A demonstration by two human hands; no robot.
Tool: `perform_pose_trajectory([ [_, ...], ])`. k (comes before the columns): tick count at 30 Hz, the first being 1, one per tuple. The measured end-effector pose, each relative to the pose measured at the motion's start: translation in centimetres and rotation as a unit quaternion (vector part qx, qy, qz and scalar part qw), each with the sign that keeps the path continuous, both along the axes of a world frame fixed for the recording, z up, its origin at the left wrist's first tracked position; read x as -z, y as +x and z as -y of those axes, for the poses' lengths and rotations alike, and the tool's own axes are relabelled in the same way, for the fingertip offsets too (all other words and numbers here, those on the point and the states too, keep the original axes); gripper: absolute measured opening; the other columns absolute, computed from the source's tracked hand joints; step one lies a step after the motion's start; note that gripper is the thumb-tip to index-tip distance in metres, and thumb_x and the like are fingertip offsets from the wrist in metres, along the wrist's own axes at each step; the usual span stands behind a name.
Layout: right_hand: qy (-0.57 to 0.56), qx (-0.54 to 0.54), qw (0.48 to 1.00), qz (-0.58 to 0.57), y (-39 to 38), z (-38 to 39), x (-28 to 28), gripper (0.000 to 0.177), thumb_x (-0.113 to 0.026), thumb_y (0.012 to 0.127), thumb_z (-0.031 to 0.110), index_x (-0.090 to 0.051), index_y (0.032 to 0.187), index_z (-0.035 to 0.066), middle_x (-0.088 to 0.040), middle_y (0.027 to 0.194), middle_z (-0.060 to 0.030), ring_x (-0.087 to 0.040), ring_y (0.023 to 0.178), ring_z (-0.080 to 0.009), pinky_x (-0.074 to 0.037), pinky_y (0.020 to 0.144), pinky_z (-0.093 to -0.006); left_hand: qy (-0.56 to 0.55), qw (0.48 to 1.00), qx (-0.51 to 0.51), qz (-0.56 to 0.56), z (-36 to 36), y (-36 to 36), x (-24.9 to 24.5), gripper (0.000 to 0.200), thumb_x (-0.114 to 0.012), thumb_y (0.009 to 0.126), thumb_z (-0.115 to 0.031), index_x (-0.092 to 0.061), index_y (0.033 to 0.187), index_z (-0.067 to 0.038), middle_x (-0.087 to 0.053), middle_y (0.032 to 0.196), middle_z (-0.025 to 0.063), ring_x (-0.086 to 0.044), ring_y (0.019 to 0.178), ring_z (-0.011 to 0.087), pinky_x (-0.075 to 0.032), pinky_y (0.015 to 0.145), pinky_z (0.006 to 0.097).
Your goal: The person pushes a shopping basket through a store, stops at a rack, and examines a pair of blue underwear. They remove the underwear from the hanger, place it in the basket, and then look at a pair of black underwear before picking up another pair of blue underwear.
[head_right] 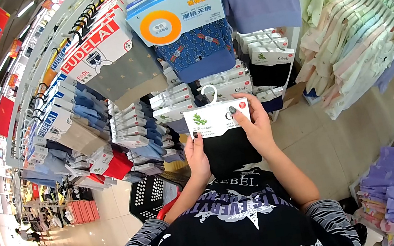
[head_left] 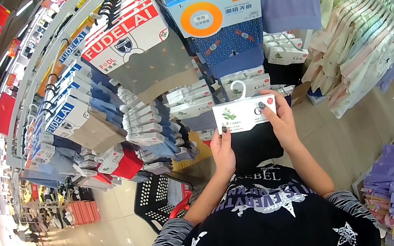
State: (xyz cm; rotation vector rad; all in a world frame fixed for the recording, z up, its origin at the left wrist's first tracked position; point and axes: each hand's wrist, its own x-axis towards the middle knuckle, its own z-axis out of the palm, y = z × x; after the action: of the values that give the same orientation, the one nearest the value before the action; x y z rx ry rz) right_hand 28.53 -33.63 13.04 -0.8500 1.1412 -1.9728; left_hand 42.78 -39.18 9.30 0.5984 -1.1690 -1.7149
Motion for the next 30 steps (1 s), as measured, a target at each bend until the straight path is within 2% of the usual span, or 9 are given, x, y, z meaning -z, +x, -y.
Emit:
perform_pose_trajectory([
  [8, 0.005, 0.038, 0.999, 0.023, -0.5, -0.8, -0.3, 0.036, -0.053, 0.082, 0.006, -0.045, 0.115, -0.002, -0.057, 0.096, -0.0083, -0.053, 0.087, -0.0086, -0.04, 0.077, -0.0203, 0.088, 0.996, -0.022, 0.025, -0.2, -0.6, -0.3, 0.033, -0.039, 0.091, -0.027, -0.05, 0.101, 0.003, -0.056, 0.098, 0.008, -0.052, 0.089, 0.0121, -0.039, 0.079, 0.0235],
  [10, 0.0, 0.067, 0.996, 0.052, -0.8, -1.1, -0.2, 0.036, -0.053, 0.082, 0.005, -0.045, 0.116, -0.003, -0.057, 0.096, -0.0074, -0.053, 0.086, -0.0083, -0.04, 0.078, -0.0203, 0.1, 0.993, 0.053, -0.012, -0.5, -0.5, -0.4, 0.029, -0.043, 0.09, -0.022, -0.049, 0.103, 0.003, -0.056, 0.099, 0.0074, -0.052, 0.088, 0.0117, -0.039, 0.079, 0.024],
  [11, -0.005, 0.08, 0.995, 0.063, -0.9, -1.2, -0.1, 0.035, -0.053, 0.082, 0.005, -0.045, 0.115, -0.003, -0.057, 0.097, -0.0065, -0.053, 0.086, -0.0077, -0.04, 0.078, -0.0201, 0.1, 0.993, 0.054, -0.011, -0.5, -0.6, -0.4, 0.029, -0.043, 0.09, -0.022, -0.049, 0.103, 0.003, -0.056, 0.099, 0.0074, -0.052, 0.088, 0.0117, -0.039, 0.079, 0.024],
  [13, -0.008, 0.094, 0.993, 0.067, -1.2, -1.4, -0.2, 0.035, -0.053, 0.082, 0.006, -0.046, 0.115, -0.003, -0.057, 0.097, -0.0061, -0.053, 0.086, -0.0074, -0.04, 0.078, -0.0199, -0.004, 0.992, 0.108, 0.062, -0.4, -0.6, -0.3, 0.027, -0.048, 0.087, -0.014, -0.049, 0.108, 0.002, -0.054, 0.103, 0.0067, -0.049, 0.093, 0.0107, -0.037, 0.084, 0.0243],
  [14, -0.01, 0.106, 0.992, 0.071, -1.3, -1.5, -0.2, 0.035, -0.053, 0.082, 0.006, -0.046, 0.114, -0.002, -0.057, 0.097, -0.0057, -0.052, 0.086, -0.0071, -0.04, 0.078, -0.0196, -0.004, 0.992, 0.107, 0.064, -0.4, -0.5, -0.4, 0.027, -0.048, 0.087, -0.014, -0.049, 0.108, 0.002, -0.054, 0.103, 0.0067, -0.049, 0.093, 0.0107, -0.037, 0.084, 0.0243],
  [16, -0.01, 0.098, 0.992, 0.079, -1.3, -1.5, 0.0, 0.035, -0.053, 0.082, 0.006, -0.046, 0.115, -0.002, -0.057, 0.099, -0.0059, -0.052, 0.087, -0.0066, -0.039, 0.078, -0.0193, -0.001, 0.99, 0.127, 0.06, -0.4, -0.2, -0.7, 0.026, -0.05, 0.085, -0.009, -0.049, 0.108, 0.003, -0.055, 0.102, 0.006, -0.05, 0.091, 0.01, -0.037, 0.083, 0.0227],
  [21, -0.044, 0.072, 0.994, 0.073, -0.8, -1.3, -0.3, 0.04, -0.054, 0.08, 0.005, -0.045, 0.118, -0.001, -0.059, 0.095, -0.0061, -0.053, 0.084, -0.007, -0.041, 0.076, -0.0199, -0.025, 0.994, 0.09, 0.057, 0.3, 0.8, -1.1, 0.023, -0.047, 0.087, -0.013, -0.051, 0.104, 0.003, -0.057, 0.095, 0.0038, -0.05, 0.085, 0.0073, -0.038, 0.077, 0.0203],
  [26, -0.011, 0.02, 0.999, 0.049, -1.2, -1.4, 0.3, 0.037, -0.055, 0.079, 0.004, -0.046, 0.115, 0.0, -0.059, 0.092, -0.0069, -0.054, 0.084, -0.0089, -0.042, 0.074, -0.0209, -0.002, 0.997, 0.068, 0.027, 0.1, 1.1, -1.7, 0.023, -0.046, 0.088, -0.014, -0.051, 0.103, 0.002, -0.057, 0.095, 0.0055, -0.052, 0.084, 0.0085, -0.039, 0.077, 0.0202],
  [30, 0.028, -0.061, 0.998, -0.016, -1.3, -1.2, 0.7, 0.04, -0.061, 0.074, 0.005, -0.047, 0.112, 0.002, -0.058, 0.096, -0.0068, -0.054, 0.087, -0.0106, -0.042, 0.077, -0.0225, 0.092, 0.995, 0.046, -0.001, 0.6, 1.3, -2.5, 0.025, -0.044, 0.088, -0.015, -0.051, 0.103, 0.003, -0.058, 0.096, 0.0089, -0.055, 0.085, 0.0125, -0.042, 0.077, 0.0227],
])
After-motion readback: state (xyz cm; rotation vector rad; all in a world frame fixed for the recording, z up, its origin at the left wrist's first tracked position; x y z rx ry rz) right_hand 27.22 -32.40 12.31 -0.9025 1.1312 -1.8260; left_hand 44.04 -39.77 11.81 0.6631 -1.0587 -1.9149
